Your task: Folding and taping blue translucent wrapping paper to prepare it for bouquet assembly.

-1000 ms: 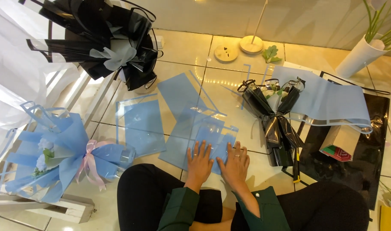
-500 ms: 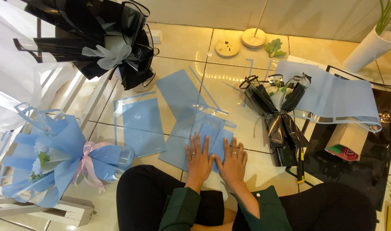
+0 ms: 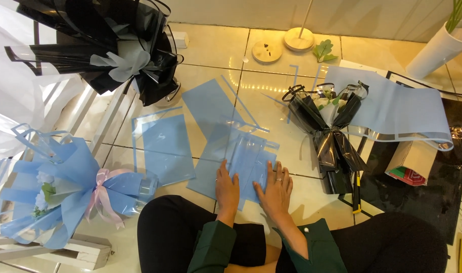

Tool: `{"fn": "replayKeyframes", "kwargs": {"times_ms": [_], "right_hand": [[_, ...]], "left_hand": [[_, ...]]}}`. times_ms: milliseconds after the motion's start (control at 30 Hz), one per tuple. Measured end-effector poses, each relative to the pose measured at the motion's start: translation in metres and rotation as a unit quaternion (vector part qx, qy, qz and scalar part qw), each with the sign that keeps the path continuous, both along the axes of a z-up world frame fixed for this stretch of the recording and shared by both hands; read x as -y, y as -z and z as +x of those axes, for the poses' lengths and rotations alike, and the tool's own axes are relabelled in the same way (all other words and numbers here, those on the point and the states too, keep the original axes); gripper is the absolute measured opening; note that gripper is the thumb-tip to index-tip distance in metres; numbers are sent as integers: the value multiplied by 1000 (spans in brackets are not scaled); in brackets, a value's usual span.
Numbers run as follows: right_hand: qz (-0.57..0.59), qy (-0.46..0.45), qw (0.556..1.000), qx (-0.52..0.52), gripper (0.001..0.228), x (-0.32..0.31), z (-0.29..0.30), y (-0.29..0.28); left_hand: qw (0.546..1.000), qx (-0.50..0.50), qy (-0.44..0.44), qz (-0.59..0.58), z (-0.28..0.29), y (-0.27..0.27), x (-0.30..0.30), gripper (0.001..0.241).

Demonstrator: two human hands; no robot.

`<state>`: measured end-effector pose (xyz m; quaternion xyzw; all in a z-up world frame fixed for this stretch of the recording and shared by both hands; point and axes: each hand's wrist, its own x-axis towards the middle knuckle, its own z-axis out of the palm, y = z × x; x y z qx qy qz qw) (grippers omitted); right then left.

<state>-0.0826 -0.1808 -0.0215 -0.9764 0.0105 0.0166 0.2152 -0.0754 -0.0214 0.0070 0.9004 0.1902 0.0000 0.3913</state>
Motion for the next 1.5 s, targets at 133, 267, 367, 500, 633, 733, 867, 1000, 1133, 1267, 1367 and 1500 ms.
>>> {"fn": "replayKeyframes", "kwargs": {"times_ms": [133, 267, 367, 500, 633, 733, 867, 1000, 1133, 1267, 1367, 1500], "right_hand": [[6, 2, 1000, 7, 81, -3, 0, 1], [-17, -5, 1000, 8, 81, -2, 0, 6], [-25, -2, 1000, 5, 81, -2, 0, 9], [-26, 1, 1000, 4, 80, -1, -1, 12], [-29, 12, 999, 24, 81, -2, -3, 15], [-29, 14, 999, 44, 78, -4, -4, 4], [-23, -5, 997, 69, 74, -4, -2, -7], [-28, 17, 997, 71, 78, -2, 1, 4], [-46, 12, 996, 70, 67, 0, 2, 5], [-62, 13, 995, 76, 49, 1, 3, 13], [-49, 10, 996, 74, 48, 0, 4, 17], [-36, 5, 997, 75, 56, -1, 3, 9]], "left_hand": [[999, -33, -13, 10, 1, 1, -2, 55], [983, -9, 23, 184, 2, 11, -1, 55], [965, 12, 80, 249, 3, 17, -1, 59], [941, 84, 154, 288, -1, 15, 5, 61], [934, 79, 150, 315, 1, 28, 5, 58], [934, 80, 154, 312, 2, 25, 6, 59], [935, 92, 147, 308, 4, 25, 7, 59], [952, 102, 133, 255, 9, 22, 3, 61], [963, 119, 146, 193, 16, 44, -6, 60], [954, 109, 188, 206, 16, 35, -5, 54], [948, 104, 203, 223, 12, 30, -2, 53], [946, 90, 184, 251, 7, 27, 0, 64]]}}
